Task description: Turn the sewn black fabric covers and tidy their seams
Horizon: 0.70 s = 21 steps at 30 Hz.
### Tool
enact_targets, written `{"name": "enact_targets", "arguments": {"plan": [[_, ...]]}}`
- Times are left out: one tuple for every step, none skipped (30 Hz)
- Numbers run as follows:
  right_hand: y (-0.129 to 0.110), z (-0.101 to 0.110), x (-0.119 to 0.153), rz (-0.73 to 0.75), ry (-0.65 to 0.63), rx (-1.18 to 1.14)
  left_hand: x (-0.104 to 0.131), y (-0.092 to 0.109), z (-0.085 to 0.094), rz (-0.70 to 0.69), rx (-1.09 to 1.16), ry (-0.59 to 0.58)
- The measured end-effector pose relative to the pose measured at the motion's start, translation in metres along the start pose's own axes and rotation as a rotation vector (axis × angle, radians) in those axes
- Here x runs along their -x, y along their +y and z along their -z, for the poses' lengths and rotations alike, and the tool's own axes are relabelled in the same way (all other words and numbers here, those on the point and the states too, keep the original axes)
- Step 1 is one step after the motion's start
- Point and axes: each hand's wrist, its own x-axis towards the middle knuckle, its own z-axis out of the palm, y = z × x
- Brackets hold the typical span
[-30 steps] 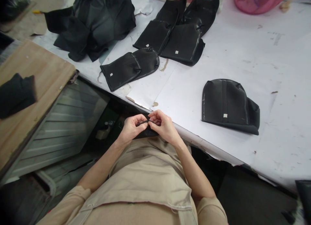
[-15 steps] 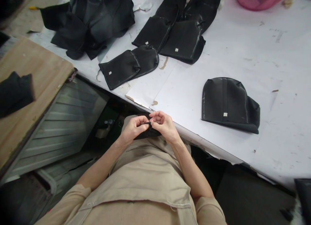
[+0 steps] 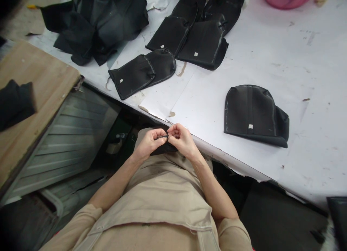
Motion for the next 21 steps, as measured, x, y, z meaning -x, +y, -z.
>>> {"name": "enact_targets", "arguments": {"plan": [[0.000, 0.000, 0.000, 0.003, 0.000, 0.010, 0.000, 0.000, 0.000, 0.007, 0.016, -0.002], [0.000, 0.001, 0.000, 0.004, -0.003, 0.025, 0.000, 0.001, 0.000, 0.017, 0.034, -0.003], [-0.001, 0.003, 0.001, 0.004, -0.014, 0.043, 0.000, 0.001, 0.001, 0.027, 0.053, -0.004], [-0.002, 0.006, 0.003, 0.009, -0.032, 0.061, 0.000, 0.001, 0.002, 0.035, 0.070, -0.003], [-0.004, 0.009, 0.005, 0.019, -0.058, 0.079, 0.000, 0.001, 0.002, 0.040, 0.082, -0.001], [-0.005, 0.013, 0.007, 0.036, -0.094, 0.102, 0.000, 0.001, 0.003, 0.042, 0.089, 0.001], [-0.007, 0.016, 0.010, 0.061, -0.137, 0.133, 0.000, 0.000, 0.003, 0.041, 0.094, 0.003], [-0.008, 0.019, 0.012, 0.092, -0.179, 0.177, -0.001, 0.000, 0.003, 0.038, 0.098, 0.001], [-0.009, 0.022, 0.014, 0.124, -0.212, 0.231, -0.001, -0.001, 0.003, 0.034, 0.101, -0.004], [-0.010, 0.023, 0.016, 0.152, -0.224, 0.288, -0.002, -0.001, 0.002, 0.032, 0.103, -0.009], [-0.010, 0.024, 0.017, 0.174, -0.216, 0.336, -0.002, -0.002, 0.002, 0.031, 0.104, -0.016], [-0.010, 0.023, 0.017, 0.189, -0.192, 0.365, -0.003, -0.003, 0.002, 0.029, 0.102, -0.022], [-0.009, 0.022, 0.018, 0.195, -0.159, 0.372, -0.003, -0.003, 0.002, 0.025, 0.098, -0.027], [-0.008, 0.020, 0.017, 0.195, -0.127, 0.359, -0.003, -0.004, 0.002, 0.016, 0.091, -0.029], [-0.007, 0.018, 0.017, 0.190, -0.104, 0.334, -0.004, -0.004, 0.002, 0.001, 0.079, -0.032], [-0.005, 0.016, 0.016, 0.181, -0.086, 0.302, -0.003, -0.004, 0.003, -0.015, 0.065, -0.040], [-0.004, 0.014, 0.015, 0.170, -0.068, 0.266, -0.003, -0.003, 0.004, -0.029, 0.052, -0.049], [-0.002, 0.013, 0.015, 0.157, -0.050, 0.231, -0.003, -0.003, 0.005, -0.037, 0.045, -0.062], [0.000, 0.012, 0.014, 0.146, -0.033, 0.199, -0.002, -0.002, 0.006, -0.037, 0.045, -0.080], [0.001, 0.011, 0.014, 0.137, -0.016, 0.172, -0.001, -0.001, 0.007, -0.034, 0.049, -0.098], [0.002, 0.011, 0.013, 0.130, -0.005, 0.152, 0.000, -0.001, 0.008, -0.031, 0.055, -0.113]]}}
